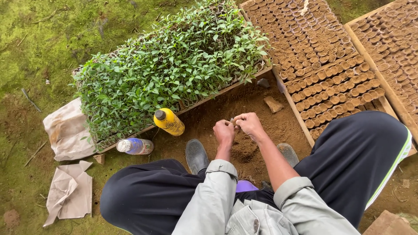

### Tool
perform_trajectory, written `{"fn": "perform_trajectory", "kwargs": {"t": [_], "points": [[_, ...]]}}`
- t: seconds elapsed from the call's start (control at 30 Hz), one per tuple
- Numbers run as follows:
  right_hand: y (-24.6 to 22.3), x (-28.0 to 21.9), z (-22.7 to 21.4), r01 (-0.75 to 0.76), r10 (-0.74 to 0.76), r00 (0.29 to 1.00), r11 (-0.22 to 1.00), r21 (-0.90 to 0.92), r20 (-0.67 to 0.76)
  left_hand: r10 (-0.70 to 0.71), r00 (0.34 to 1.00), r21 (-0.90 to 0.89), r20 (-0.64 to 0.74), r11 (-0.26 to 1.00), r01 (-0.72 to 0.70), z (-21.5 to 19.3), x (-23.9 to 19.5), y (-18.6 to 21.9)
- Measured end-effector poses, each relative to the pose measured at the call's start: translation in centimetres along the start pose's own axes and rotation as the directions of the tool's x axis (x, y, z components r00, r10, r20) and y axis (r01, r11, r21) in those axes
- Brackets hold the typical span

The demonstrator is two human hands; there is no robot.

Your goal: The person sits on the ground and plants small seedlings into individual biodegradable pots filled with soil. They pick up a seedling, place it into a pot, and cover the roots with soil, repeating this process for multiple pots arranged on wooden trays.

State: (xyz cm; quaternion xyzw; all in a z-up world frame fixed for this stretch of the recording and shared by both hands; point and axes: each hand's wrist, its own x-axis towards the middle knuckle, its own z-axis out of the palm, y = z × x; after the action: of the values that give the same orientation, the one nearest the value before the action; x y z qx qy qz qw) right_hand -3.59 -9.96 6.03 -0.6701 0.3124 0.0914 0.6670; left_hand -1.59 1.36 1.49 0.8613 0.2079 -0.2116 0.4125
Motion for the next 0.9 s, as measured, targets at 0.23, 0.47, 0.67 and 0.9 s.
{"fn": "perform_trajectory", "kwargs": {"t": [0.23, 0.47, 0.67, 0.9], "points": [[2.1, 1.7, -0.2, 0.028, -0.033, 0.999, 0.98, -0.198, -0.019, 0.011, 1.0, -0.012, 0.024, 1.0, -0.01, -0.4, -0.8, 0.6], [0.0, 0.2, 0.3, 0.015, -0.018, 0.999, 0.996, -0.089, -0.03, 0.005, 1.0, -0.044, 0.023, 0.999, -0.004, -0.3, -0.8, 0.6], [1.3, 1.2, 0.0, 0.007, -0.017, 0.998, 0.989, -0.149, -0.061, 0.005, 1.0, -0.108, 0.001, 0.994, -0.005, 0.4, -0.2, 0.0], [7.9, 5.5, -0.9, -0.072, -0.005, 0.984, 0.905, -0.418, -0.18, -0.031, 0.999, -0.333, 0.021, 0.942, 0.036, 0.2, -0.5, 0.4]]}}
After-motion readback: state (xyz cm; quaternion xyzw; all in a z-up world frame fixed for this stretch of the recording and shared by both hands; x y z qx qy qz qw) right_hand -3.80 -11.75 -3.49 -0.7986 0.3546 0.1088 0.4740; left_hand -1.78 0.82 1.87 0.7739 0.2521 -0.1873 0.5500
